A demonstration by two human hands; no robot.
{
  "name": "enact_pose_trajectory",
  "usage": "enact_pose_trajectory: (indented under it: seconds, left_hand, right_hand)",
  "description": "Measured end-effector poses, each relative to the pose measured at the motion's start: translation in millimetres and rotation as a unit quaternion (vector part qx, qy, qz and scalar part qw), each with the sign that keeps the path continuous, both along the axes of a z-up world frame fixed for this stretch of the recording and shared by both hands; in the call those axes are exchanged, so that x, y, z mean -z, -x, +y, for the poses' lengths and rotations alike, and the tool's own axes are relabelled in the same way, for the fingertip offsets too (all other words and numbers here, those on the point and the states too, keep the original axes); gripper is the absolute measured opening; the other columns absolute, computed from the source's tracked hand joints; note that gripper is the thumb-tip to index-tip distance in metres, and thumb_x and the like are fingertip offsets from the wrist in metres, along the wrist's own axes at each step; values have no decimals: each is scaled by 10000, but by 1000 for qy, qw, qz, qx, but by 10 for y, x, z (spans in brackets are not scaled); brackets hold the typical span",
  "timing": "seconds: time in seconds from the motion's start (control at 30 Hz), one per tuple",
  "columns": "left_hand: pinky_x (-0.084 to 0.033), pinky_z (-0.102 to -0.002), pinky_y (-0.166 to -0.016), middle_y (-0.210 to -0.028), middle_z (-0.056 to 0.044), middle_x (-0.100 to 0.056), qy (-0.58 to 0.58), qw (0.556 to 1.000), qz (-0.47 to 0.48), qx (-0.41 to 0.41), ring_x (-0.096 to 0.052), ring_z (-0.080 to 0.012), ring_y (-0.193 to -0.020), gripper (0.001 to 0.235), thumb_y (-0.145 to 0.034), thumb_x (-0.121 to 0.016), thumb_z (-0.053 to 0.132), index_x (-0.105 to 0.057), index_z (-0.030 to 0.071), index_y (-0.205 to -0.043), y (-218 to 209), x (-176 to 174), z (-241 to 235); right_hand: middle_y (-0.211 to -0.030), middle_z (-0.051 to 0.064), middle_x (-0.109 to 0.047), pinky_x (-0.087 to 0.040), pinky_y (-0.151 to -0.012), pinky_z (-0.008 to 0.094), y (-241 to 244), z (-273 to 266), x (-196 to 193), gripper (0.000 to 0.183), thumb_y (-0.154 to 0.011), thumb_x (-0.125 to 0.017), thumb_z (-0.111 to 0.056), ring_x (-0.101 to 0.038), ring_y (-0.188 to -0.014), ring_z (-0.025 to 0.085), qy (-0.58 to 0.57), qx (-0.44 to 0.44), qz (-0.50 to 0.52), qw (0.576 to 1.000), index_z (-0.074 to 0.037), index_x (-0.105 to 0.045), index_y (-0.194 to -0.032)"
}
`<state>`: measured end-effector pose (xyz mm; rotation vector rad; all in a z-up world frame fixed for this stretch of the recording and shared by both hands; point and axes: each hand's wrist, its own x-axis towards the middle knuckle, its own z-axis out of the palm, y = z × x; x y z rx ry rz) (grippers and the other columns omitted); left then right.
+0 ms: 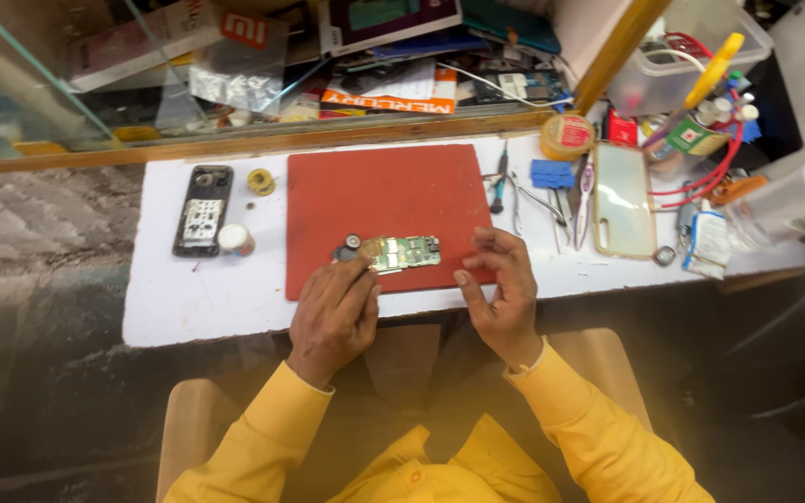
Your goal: The person uses tweezers to remove a small component from a green circuit board, then applies a yellow paste to the board with a metal tool. The person works at a cluttered workbench with various tools and electronic parts visible.
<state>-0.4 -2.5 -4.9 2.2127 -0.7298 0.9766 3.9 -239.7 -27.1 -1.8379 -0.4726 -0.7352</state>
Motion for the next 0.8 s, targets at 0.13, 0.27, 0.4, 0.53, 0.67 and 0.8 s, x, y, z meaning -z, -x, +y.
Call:
enact_pose_trajectory:
  seconds: [0.13, 0.27, 0.4, 0.53, 0.67, 0.8]
  left_hand:
    - [-550, -446, -975, -1100, -112, -696, 24, 1000, 3, 5, -687, -297, -1026, 68, -923, -719, 35, -688, -3, -971, 35, 82, 9]
    - [-538, -464, -1002, -1174, -149, -678, 62, 998, 2, -17, -664, -341, -1084, 69, -912, -720, 46, -671, -1, -922, 60, 161, 11]
    - [-544, -435, -1000, -1357, -209, -596, 128, 989, 59, -48, -607, -378, -1232, 58, -950, -681, 31, -681, -15, -986, 41, 192, 14]
    - [-444, -479, -1129, -1483, -246, -489, 163, 980, 87, -77, -490, -422, -1396, 218, -973, -679, 41, -637, -36, -1172, 54, 153, 44]
    - [-434, -450, -1133, -1490, -245, -485, 197, 970, 128, -64, -489, -406, -1407, 258, -990, -663, 63, -599, -18, -1226, 35, 117, 80]
    - [-430, -458, -1131, -1491, -247, -481, 201, 967, 140, -66, -487, -407, -1402, 265, -993, -660, 74, -598, -27, -1230, 26, 119, 83]
  right_hand:
    - [-1363, 145, -553, -506, -1087, 366, -18, -50, -73, 204, -928, -748, -8, -606, -1250, 272, 22, 20, 21, 999, -15, -659, -1111]
    - [-1260, 145, -578, -499, -1070, 373, -319, -440, -304, 291, -878, -766, 7, -612, -1201, 283, 80, 96, 11, 992, -23, -658, -1147]
    - [-1239, 199, -583, -490, -1005, 466, -900, -1048, -575, 428, -897, -855, -168, -592, -1179, 394, 223, 207, 15, 952, 3, -640, -1225]
    - [-1175, 302, -572, -480, -920, 537, -1447, -1340, -580, 640, -803, -931, -318, -568, -1105, 473, 340, 278, 99, 893, 9, -636, -1268]
    - [-1169, 310, -602, -492, -879, 553, -1763, -1424, -395, 743, -727, -937, -387, -603, -1063, 479, 379, 291, 165, 863, 0, -627, -1280]
    - [-1167, 263, -635, -510, -927, 515, -1811, -1482, -335, 648, -742, -906, -316, -642, -1071, 449, 370, 294, 115, 874, -20, -653, -1261]
